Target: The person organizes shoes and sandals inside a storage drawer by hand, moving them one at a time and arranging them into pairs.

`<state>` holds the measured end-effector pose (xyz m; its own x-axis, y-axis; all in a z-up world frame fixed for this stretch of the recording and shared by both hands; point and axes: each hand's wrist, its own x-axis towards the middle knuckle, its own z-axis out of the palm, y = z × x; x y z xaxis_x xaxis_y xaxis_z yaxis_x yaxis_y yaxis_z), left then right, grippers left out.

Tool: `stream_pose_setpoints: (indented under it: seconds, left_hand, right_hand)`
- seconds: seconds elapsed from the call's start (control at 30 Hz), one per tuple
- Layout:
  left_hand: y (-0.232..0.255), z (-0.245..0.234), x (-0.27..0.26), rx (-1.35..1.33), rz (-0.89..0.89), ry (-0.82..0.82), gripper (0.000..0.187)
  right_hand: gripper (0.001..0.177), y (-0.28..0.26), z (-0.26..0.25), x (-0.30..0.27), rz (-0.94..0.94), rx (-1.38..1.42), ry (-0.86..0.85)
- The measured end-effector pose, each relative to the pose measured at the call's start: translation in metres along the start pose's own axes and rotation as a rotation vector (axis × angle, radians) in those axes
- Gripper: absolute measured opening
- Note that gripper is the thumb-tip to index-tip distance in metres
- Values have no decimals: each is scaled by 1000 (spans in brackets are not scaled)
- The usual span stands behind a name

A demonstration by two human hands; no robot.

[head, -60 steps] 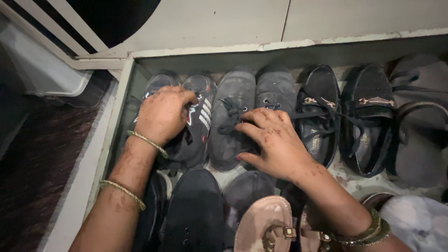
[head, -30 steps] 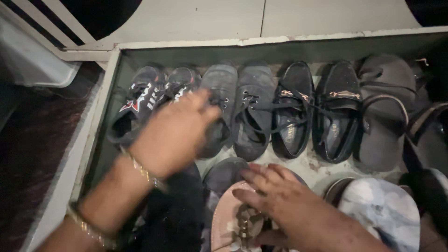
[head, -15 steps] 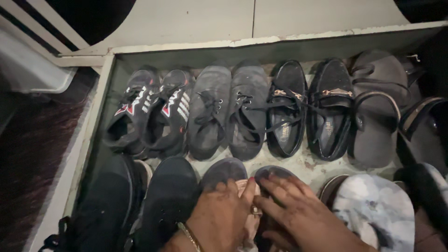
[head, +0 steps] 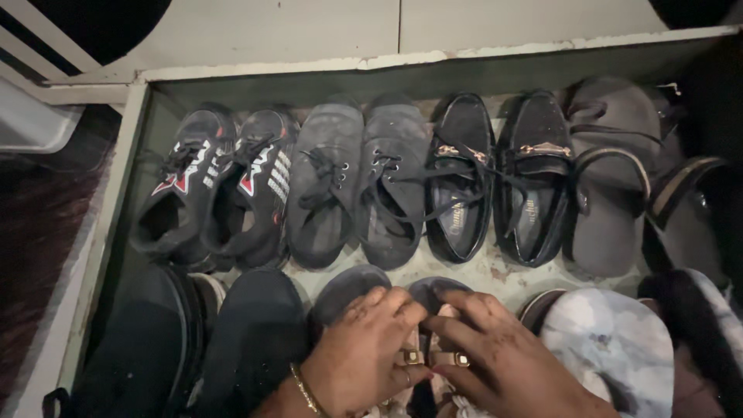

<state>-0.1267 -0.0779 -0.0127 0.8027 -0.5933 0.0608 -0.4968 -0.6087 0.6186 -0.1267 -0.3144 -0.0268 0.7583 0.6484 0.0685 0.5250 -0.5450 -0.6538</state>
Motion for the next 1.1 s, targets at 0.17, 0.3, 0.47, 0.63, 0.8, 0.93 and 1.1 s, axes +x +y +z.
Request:
stream_pose_setpoints:
  seconds: [0.17, 0.3, 0.47, 0.63, 0.8, 0.93, 1.1]
  left_hand:
    - [3, -2, 0, -25, -68, -102, 57]
    - [7, -10, 1, 6, -60, -79, 54]
    - [13, -15, 5, 89, -181, -149, 51]
    - [17, -14, 3, 81, -160, -90, 48]
    - [18, -17, -1, 35, -133, -61, 46]
    - [20, -15, -2, 73, -123, -98, 52]
    - [18, -14, -4, 61, -99, -97, 55]
  right_hand:
    - [50, -2, -3, 4, -42, -20, 29]
    - [42, 0, -4, 0, 43, -30, -4]
    - [37, 9, 1, -5, 26, -86, 42]
    - [47, 1, 1, -3, 79, -119, -8]
    - [53, -18, 3, 3, 16, -59, 55]
    - [56, -18, 8, 7, 42, -67, 12]
    - [56, -12, 6, 5, -11, -70, -15]
